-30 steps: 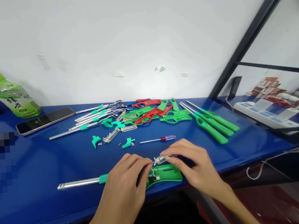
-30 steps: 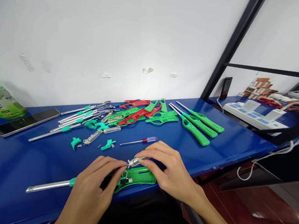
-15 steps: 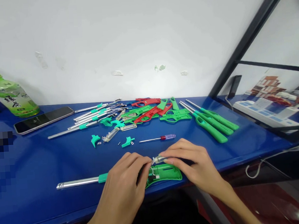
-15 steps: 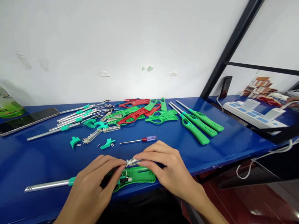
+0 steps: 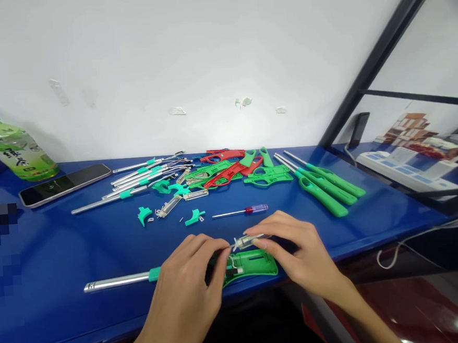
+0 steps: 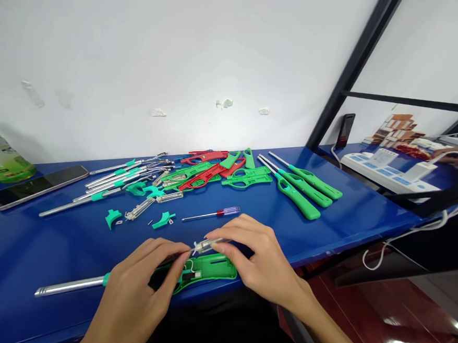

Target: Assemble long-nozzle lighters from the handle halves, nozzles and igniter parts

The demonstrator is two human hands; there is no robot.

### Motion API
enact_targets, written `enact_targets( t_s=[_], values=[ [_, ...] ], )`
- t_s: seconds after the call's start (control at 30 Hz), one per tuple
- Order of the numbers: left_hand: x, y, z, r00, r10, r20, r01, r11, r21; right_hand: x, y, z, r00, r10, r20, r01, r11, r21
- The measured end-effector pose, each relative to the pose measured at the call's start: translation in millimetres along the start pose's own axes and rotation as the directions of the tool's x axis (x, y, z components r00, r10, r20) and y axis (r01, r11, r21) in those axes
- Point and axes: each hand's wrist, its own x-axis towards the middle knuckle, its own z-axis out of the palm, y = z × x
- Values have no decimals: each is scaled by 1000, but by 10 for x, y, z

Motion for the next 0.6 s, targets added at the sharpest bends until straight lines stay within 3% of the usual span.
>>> enact_targets(
  t_s=[0.6],
  values=[
    [-35,4,21,1000,3,18,-2,999,-34,-5,19,9,999,-25,38,25,1000,10]
  ],
)
